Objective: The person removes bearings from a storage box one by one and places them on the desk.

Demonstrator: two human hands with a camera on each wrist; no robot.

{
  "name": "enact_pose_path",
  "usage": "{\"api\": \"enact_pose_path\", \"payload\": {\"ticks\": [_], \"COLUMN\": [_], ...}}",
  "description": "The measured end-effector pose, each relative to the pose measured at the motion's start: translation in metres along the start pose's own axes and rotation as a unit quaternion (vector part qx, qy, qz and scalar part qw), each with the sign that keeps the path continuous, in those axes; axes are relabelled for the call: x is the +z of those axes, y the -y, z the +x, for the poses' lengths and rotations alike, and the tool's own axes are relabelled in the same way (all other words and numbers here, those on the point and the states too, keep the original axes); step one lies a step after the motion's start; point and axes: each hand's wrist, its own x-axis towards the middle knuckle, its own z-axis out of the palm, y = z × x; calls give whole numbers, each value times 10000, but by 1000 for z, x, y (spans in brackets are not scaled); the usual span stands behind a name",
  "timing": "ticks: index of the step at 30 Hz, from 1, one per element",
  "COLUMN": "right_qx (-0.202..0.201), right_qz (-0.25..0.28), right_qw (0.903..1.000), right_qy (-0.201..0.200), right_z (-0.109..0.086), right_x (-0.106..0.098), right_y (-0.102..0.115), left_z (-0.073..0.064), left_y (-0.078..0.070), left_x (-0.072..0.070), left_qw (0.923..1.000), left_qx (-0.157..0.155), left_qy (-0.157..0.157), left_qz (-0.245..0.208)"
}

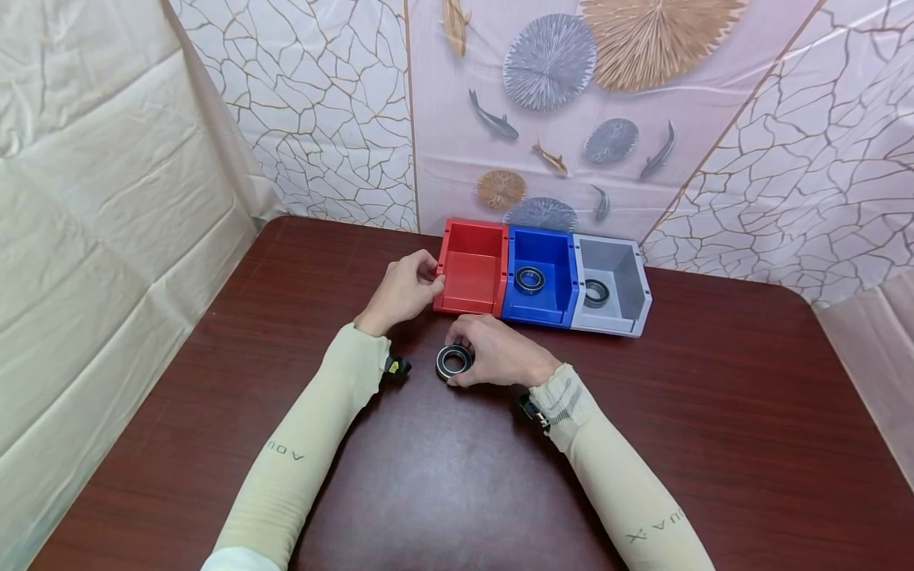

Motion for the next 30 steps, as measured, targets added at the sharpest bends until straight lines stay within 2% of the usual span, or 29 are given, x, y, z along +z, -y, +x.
{"api": "enact_pose_path", "payload": {"ticks": [30], "right_qx": [150], "right_qz": [23], "right_qw": [9996], "right_qy": [240], "right_z": [0], "right_x": [0], "right_y": [2], "left_z": [1], "left_y": [2], "left_x": [0], "left_qw": [10000], "left_qx": [13], "left_qy": [19], "left_qz": [-1]}}
